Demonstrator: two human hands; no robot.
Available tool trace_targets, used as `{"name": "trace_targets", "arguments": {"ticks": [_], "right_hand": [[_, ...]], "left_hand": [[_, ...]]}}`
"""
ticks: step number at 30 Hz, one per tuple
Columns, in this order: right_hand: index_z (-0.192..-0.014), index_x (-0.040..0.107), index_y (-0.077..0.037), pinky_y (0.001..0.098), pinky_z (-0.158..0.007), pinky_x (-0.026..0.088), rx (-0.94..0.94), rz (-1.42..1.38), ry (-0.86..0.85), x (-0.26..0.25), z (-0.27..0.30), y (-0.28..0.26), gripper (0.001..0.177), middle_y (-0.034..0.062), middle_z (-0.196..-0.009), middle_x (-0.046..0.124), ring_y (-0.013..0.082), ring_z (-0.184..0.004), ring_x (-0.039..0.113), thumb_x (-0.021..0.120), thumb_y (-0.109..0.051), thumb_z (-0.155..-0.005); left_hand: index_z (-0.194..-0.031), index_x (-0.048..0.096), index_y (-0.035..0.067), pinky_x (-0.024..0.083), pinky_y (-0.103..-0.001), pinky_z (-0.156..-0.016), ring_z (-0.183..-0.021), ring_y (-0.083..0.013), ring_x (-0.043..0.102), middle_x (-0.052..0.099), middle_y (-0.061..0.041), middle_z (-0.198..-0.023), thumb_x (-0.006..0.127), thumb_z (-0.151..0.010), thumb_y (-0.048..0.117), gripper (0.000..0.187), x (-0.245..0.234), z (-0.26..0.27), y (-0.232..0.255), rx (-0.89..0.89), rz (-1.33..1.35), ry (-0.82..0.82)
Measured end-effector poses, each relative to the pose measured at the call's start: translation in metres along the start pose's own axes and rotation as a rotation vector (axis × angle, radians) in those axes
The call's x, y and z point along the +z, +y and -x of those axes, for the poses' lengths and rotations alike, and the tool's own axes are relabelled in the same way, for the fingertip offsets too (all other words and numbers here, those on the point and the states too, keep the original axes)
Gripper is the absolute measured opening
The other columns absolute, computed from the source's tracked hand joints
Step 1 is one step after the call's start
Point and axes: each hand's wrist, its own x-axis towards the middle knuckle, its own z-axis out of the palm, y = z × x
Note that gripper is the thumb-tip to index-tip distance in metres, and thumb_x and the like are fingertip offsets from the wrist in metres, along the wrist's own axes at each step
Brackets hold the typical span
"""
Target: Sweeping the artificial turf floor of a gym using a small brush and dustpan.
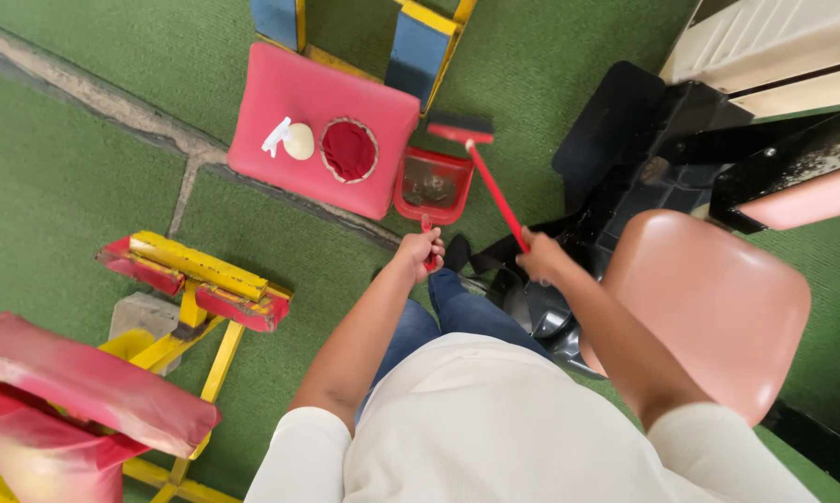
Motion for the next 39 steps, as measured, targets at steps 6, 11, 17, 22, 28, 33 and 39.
{"name": "trace_targets", "arguments": {"ticks": [6,11,17,22,28,33,39], "right_hand": [[-0.156,0.047,-0.020,0.0328,-0.040,0.036,0.184,-0.461,-0.175,-0.068,0.108,0.011,0.072,0.0028,-0.063,0.055,0.0149,-0.044,0.049,0.070,-0.009,-0.089],[-0.158,0.042,-0.025,0.0319,-0.038,0.036,0.248,-0.529,-0.064,-0.094,0.145,-0.006,0.075,0.0055,-0.061,0.050,0.0149,-0.042,0.046,0.068,-0.010,-0.089],[-0.160,0.035,-0.014,0.0313,-0.038,0.039,0.152,-0.612,0.149,-0.121,0.105,-0.031,0.075,0.0040,-0.064,0.055,0.0149,-0.043,0.049,0.066,-0.011,-0.091],[-0.161,0.032,-0.014,0.0302,-0.038,0.041,0.120,-0.622,0.220,-0.151,0.061,-0.054,0.074,0.0035,-0.065,0.054,0.0136,-0.043,0.050,0.063,-0.013,-0.093],[-0.158,0.040,-0.014,0.0286,-0.037,0.040,0.138,-0.684,0.178,-0.224,-0.056,-0.041,0.068,0.0017,-0.067,0.056,0.0117,-0.044,0.049,0.063,-0.014,-0.094],[-0.136,0.066,-0.010,0.0293,-0.038,0.034,0.226,-0.596,0.186,-0.331,-0.181,-0.059,0.040,0.0014,-0.066,0.057,0.0106,-0.047,0.048,0.065,-0.011,-0.096],[-0.130,0.059,-0.017,0.0315,-0.037,0.036,0.270,-0.805,0.288,-0.417,-0.302,-0.103,0.040,0.0022,-0.063,0.056,0.0130,-0.045,0.049,0.063,-0.005,-0.092]], "left_hand": [[-0.085,0.053,0.011,0.039,-0.023,-0.045,-0.051,-0.0054,0.045,0.050,0.004,-0.066,0.057,-0.104,0.025,0.024,0.044,0.045,0.007,0.058,-0.143,0.031],[-0.085,0.053,0.010,0.039,-0.024,-0.045,-0.052,-0.0059,0.045,0.050,0.003,-0.068,0.059,-0.103,0.023,0.023,0.073,0.059,0.020,0.118,-0.108,0.014],[-0.086,0.051,0.012,0.040,-0.025,-0.046,-0.053,-0.0059,0.046,0.051,0.003,-0.071,0.060,-0.102,0.025,0.023,0.120,0.051,0.056,0.186,-0.137,-0.057],[-0.087,0.051,0.012,0.040,-0.025,-0.046,-0.053,-0.0060,0.046,0.052,0.003,-0.072,0.061,-0.102,0.027,0.023,0.161,0.026,0.096,0.172,-0.185,-0.110],[-0.085,0.052,0.012,0.040,-0.025,-0.046,-0.052,-0.0061,0.046,0.050,0.004,-0.069,0.060,-0.102,0.029,0.026,0.205,-0.026,0.164,0.102,-0.244,-0.095],[-0.083,0.053,0.012,0.041,-0.024,-0.047,-0.052,-0.0052,0.046,0.051,0.005,-0.068,0.060,-0.103,0.030,0.028,0.223,-0.065,0.215,0.004,-0.227,-0.055],[-0.083,0.054,0.012,0.040,-0.024,-0.047,-0.051,-0.0053,0.046,0.050,0.005,-0.067,0.058,-0.103,0.030,0.028,0.238,-0.074,0.254,-0.067,-0.272,-0.008]]}}
